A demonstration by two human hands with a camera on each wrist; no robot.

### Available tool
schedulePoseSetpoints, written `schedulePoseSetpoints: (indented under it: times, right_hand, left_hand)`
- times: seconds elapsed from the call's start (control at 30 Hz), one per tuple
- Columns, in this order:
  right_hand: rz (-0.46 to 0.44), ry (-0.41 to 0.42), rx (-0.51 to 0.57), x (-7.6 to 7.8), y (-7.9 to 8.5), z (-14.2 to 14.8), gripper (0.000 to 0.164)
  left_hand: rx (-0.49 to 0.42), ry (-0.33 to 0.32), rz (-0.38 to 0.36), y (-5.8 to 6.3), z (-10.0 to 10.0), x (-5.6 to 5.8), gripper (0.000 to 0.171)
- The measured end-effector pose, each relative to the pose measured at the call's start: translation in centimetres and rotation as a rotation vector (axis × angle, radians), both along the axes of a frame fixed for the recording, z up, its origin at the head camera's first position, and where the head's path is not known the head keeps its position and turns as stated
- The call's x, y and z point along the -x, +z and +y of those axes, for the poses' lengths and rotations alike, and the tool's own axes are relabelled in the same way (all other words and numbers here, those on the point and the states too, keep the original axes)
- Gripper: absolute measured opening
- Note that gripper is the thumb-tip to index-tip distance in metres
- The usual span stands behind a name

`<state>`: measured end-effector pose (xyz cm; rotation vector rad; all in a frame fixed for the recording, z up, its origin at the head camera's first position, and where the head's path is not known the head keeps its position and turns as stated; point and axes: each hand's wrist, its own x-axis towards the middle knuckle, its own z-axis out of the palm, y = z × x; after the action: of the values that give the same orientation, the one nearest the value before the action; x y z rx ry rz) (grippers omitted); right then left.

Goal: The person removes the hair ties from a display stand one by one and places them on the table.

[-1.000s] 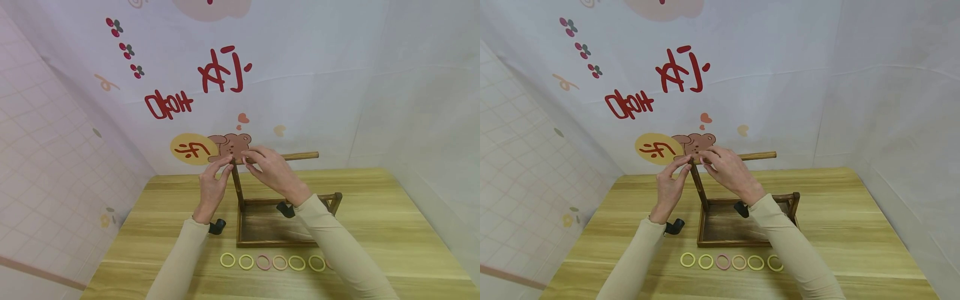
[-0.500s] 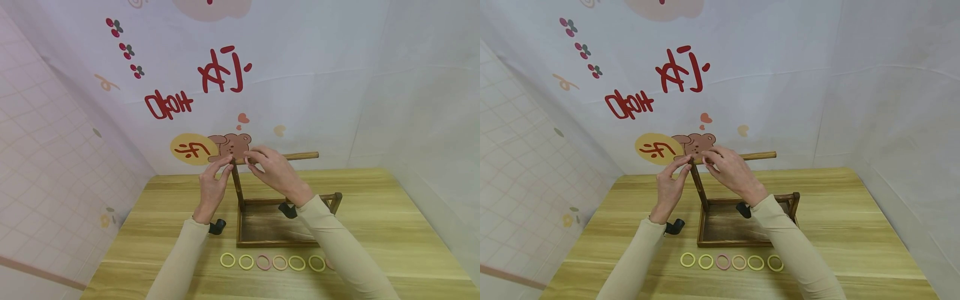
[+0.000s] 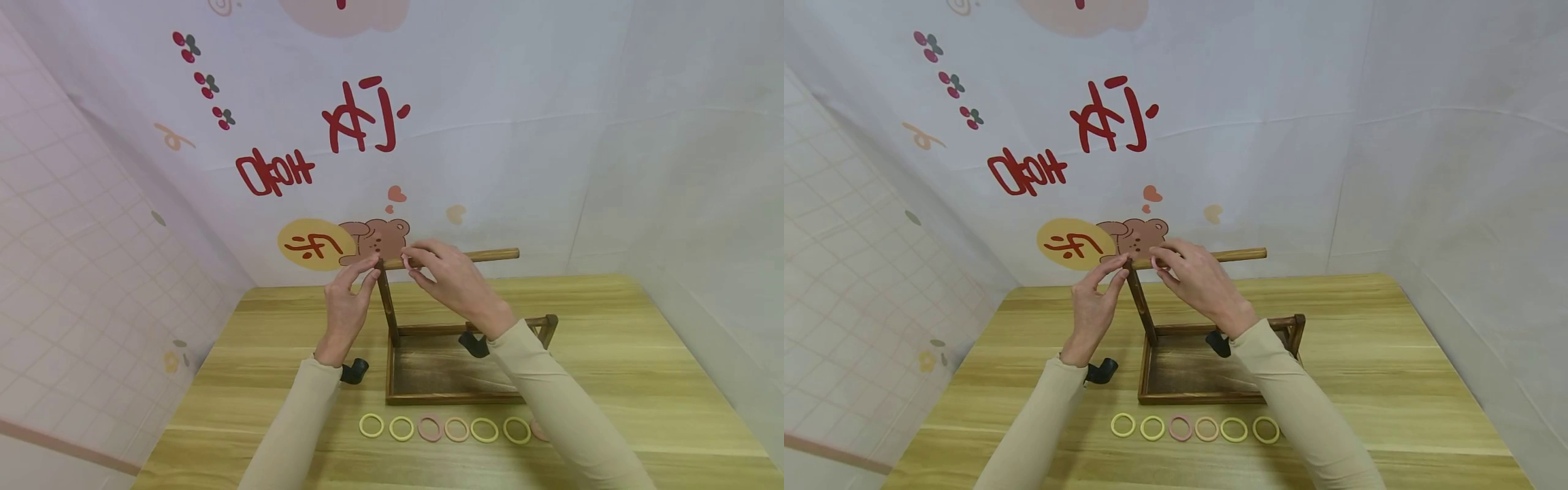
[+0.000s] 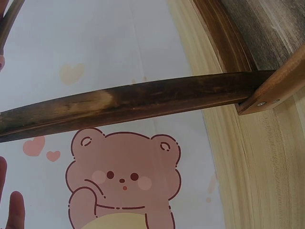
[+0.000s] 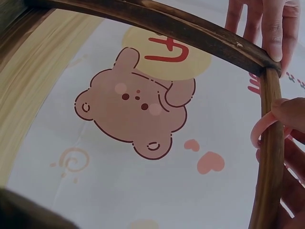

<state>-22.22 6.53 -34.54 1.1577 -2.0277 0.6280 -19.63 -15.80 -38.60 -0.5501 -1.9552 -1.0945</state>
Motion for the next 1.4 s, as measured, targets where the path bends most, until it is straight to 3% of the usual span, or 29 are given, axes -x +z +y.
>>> schedulePoseSetpoints:
  times: [1.4]
  right_hand:
    - [0.022, -0.02, -0.012, 0.0, -0.2, 1.7, 0.037]
  left_hand:
    - [-0.011, -0.011, -0.01, 0.0, 0.1, -0.1, 0.026]
